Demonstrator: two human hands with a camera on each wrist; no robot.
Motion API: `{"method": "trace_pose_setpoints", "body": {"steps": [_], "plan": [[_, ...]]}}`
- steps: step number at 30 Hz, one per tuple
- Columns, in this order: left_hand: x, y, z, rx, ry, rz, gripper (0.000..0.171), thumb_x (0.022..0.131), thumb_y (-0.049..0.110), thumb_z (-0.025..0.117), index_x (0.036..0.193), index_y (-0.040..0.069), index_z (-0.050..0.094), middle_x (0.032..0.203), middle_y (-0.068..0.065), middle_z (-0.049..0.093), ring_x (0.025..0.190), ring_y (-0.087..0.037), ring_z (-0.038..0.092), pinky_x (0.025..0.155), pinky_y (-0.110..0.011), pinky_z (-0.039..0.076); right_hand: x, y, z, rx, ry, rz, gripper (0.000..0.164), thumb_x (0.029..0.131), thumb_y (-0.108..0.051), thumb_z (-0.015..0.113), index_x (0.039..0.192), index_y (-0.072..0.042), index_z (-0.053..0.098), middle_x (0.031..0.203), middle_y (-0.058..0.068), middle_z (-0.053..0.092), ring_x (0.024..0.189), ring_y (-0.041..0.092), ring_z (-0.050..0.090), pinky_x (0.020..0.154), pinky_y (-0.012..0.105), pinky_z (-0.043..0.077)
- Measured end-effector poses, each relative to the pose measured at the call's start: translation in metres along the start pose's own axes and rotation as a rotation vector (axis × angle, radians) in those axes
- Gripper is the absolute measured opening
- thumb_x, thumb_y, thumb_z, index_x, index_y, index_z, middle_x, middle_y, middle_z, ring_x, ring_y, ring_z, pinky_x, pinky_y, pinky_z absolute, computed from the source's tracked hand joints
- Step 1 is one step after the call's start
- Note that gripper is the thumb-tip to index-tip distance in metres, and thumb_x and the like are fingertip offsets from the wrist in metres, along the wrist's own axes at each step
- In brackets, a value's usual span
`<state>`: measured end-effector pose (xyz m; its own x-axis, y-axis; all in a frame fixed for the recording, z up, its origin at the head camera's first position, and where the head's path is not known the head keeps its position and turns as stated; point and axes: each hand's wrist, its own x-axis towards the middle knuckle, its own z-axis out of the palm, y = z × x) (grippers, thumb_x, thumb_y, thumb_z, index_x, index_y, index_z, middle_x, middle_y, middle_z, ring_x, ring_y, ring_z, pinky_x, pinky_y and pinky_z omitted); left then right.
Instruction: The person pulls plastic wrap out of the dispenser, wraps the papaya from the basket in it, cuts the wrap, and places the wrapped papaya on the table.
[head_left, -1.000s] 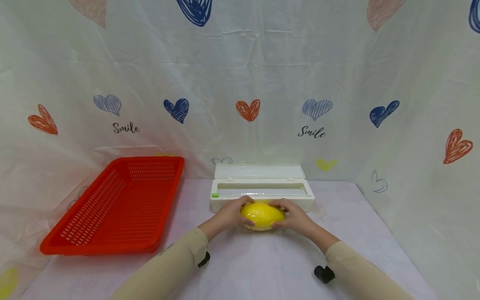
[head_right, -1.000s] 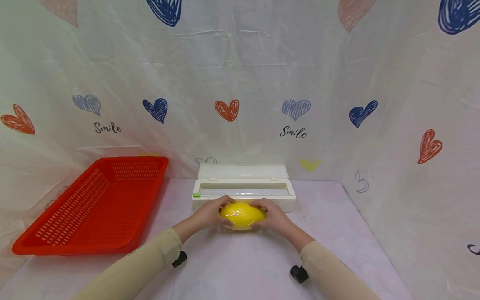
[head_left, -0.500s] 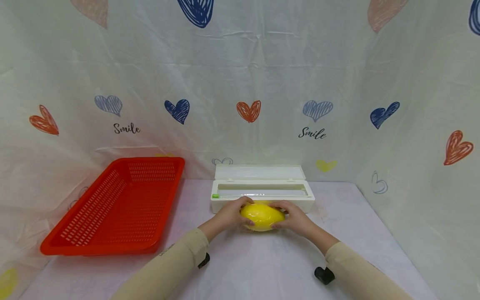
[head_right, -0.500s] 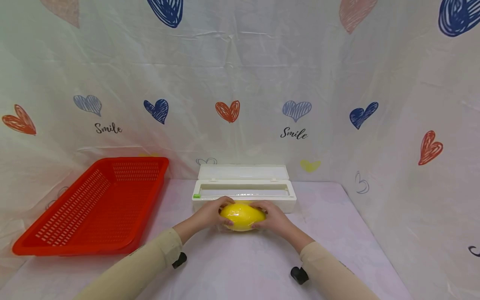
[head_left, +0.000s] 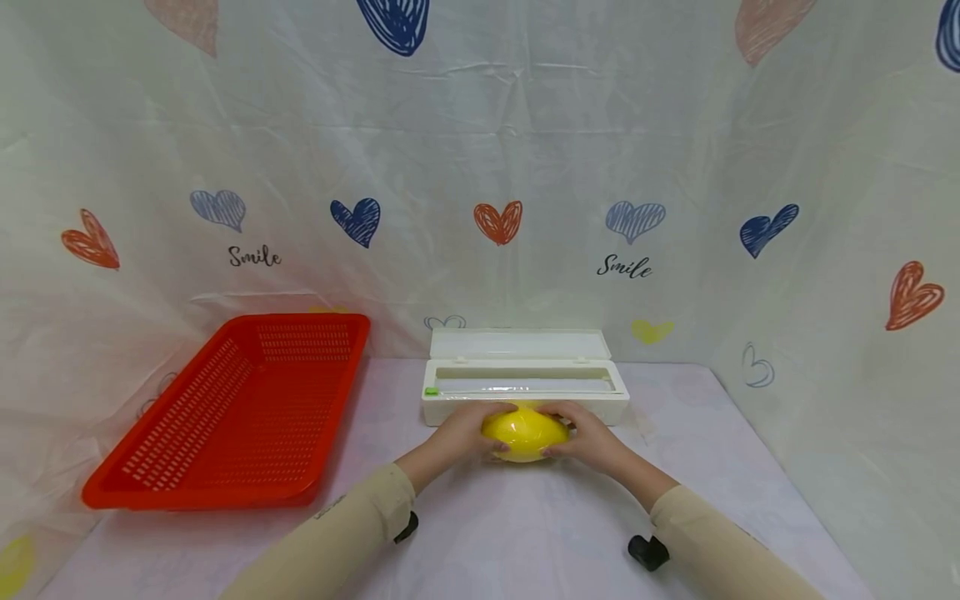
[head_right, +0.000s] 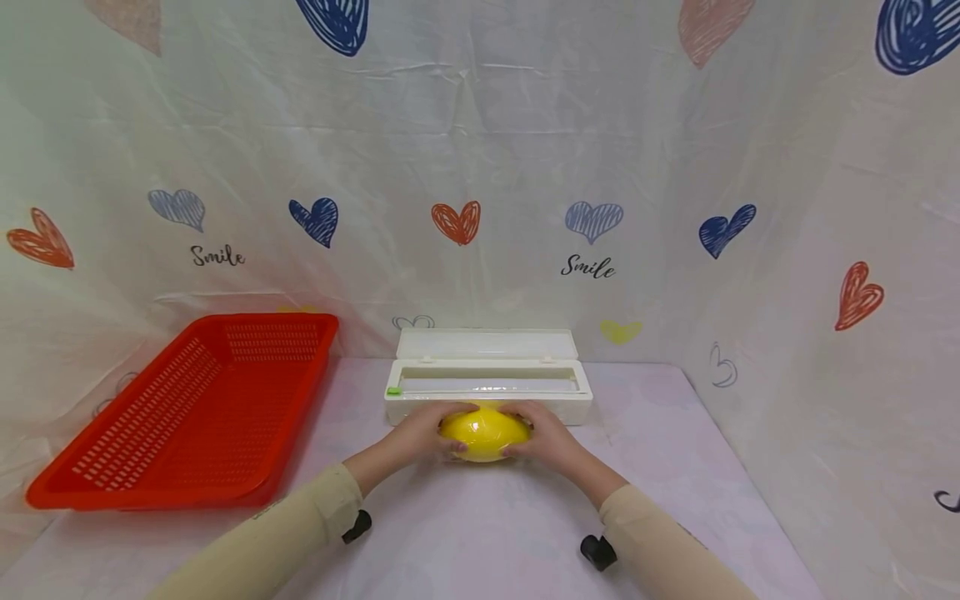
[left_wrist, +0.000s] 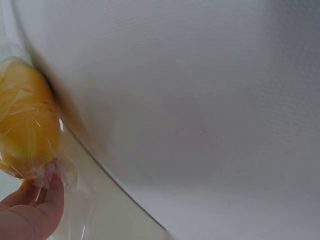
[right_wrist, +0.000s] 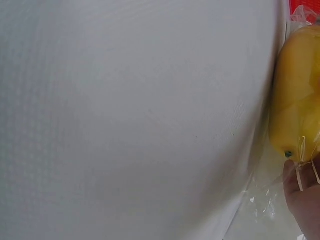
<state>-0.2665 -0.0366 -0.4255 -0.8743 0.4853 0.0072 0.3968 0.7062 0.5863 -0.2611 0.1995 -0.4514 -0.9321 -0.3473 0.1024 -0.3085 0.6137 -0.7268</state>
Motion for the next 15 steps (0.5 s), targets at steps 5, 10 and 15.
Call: {"method": "trace_pose_setpoints", "body": {"steps": [5,10,15], "plan": [[0.0023,-0.0009,0.0005,-0.026,-0.014,0.000,0.063,0.078,0.019,0.082,0.136,0.016,0.057,0.138,-0.003,0.055,0.128,-0.027,0.048,0.108,-0.046,0.034,-0.0029,0.0017,-0.0005,0.007,0.012,-0.006,0.059,0.075,-0.021,0.086,0.128,-0.013,0.061,0.130,0.004,0.056,0.117,0.026,0.050,0.099,0.047,0.042],[0.0052,-0.0017,0.0011,-0.049,-0.035,-0.034,0.065,0.078,0.020,0.083,0.137,0.018,0.056,0.139,-0.003,0.054,0.129,-0.027,0.047,0.108,-0.047,0.034,-0.0065,0.0025,-0.0032,0.018,0.024,-0.010,0.060,0.077,-0.023,0.084,0.130,-0.011,0.059,0.131,0.005,0.055,0.117,0.027,0.050,0.098,0.048,0.042],[0.0037,0.0011,-0.0029,-0.082,-0.043,-0.070,0.065,0.079,0.020,0.083,0.138,0.019,0.055,0.139,-0.004,0.053,0.128,-0.028,0.047,0.107,-0.048,0.035,-0.0092,0.0020,-0.0054,-0.024,0.082,-0.013,0.058,0.076,-0.025,0.085,0.128,-0.011,0.061,0.127,0.005,0.057,0.115,0.028,0.051,0.097,0.049,0.043]]}}
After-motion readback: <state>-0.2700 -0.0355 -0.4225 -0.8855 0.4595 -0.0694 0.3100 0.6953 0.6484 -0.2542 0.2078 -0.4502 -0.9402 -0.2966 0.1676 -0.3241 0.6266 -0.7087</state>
